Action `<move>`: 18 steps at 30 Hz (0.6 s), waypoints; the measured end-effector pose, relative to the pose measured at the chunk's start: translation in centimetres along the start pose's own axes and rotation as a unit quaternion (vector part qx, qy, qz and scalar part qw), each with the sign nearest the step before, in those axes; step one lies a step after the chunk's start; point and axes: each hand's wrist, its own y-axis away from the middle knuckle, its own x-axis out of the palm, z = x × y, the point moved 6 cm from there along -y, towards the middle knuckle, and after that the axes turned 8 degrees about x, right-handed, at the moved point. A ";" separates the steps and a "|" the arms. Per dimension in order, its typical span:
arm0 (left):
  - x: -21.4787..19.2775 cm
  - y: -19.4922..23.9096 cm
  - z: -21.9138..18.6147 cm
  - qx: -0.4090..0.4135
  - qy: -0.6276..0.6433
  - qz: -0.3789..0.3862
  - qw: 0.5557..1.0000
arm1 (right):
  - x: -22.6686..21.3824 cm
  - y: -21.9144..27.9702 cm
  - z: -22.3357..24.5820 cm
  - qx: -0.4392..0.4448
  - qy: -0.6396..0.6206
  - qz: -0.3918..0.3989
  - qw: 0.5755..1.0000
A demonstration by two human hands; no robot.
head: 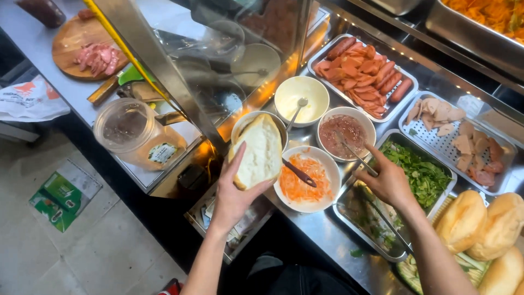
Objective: Preparing a sandwich by slicing meat, adding various fillings, and toasting it in a press.
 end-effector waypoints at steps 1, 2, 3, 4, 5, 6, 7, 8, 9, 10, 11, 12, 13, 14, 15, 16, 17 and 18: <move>0.6 -0.6 0.9 -0.001 0.002 0.006 1.000 | -0.1 0.7 1.3 0.006 0.001 -0.001 1.000; 1.3 -1.2 1.4 0.023 0.000 0.015 1.000 | -1.3 1.4 2.8 -0.020 -0.145 -0.067 0.987; 2.1 -1.6 1.9 0.048 -0.002 0.024 0.999 | -2.5 2.5 3.9 -0.044 -0.288 -0.134 0.947; 2.8 -2.3 2.2 0.046 0.001 0.030 0.998 | -1.6 0.5 3.0 -0.039 -0.286 -0.136 0.948; 3.5 -2.5 2.3 0.060 0.009 0.038 0.997 | -0.8 -0.8 2.4 -0.069 -0.243 -0.165 0.953; 4.1 -2.7 2.4 0.074 0.016 0.046 0.996 | 0.1 -1.9 1.6 -0.099 -0.199 -0.192 0.956; 4.3 -2.7 2.3 0.074 0.018 0.048 0.996 | -0.5 -1.1 1.8 -0.097 -0.198 -0.194 0.956; 4.4 -2.6 2.1 0.077 0.009 0.051 0.996 | -1.6 0.1 2.5 -0.143 -0.191 -0.230 0.944; 4.2 -2.6 1.9 0.080 -0.003 0.050 0.996 | -2.4 1.3 3.4 -0.191 -0.187 -0.262 0.927; 4.1 -2.9 1.7 0.081 -0.004 0.050 0.995 | -2.3 1.1 3.3 -0.191 -0.188 -0.262 0.927; 4.2 -2.7 1.5 0.083 -0.009 0.051 0.995 | -2.1 1.1 2.9 -0.197 -0.194 -0.249 0.928; 4.4 -2.5 1.4 0.085 -0.014 0.052 0.995 | -1.9 1.3 2.5 -0.203 -0.199 -0.237 0.929; 4.5 -2.2 1.0 0.088 -0.016 0.050 0.995 | -1.5 0.9 1.5 -0.206 -0.202 -0.238 0.928; 4.9 -1.9 0.5 0.090 -0.002 0.066 0.994 | -1.0 0.3 0.0 -0.162 -0.195 -0.233 0.939; 5.2 -1.4 0.1 0.092 0.012 0.082 0.992 | -0.4 -0.1 -1.5 -0.118 -0.187 -0.227 0.948; 5.7 -0.9 -0.6 0.094 0.009 0.081 0.992 | -1.2 0.8 -1.2 -0.120 -0.190 -0.227 0.948; 6.6 -0.4 -1.2 0.096 0.023 0.096 0.990 | -2.5 2.3 -1.2 -0.128 -0.206 -0.266 0.933; 7.6 0.1 -1.8 0.098 0.036 0.112 0.988 | -3.7 3.8 -1.5 -0.135 -0.222 -0.305 0.916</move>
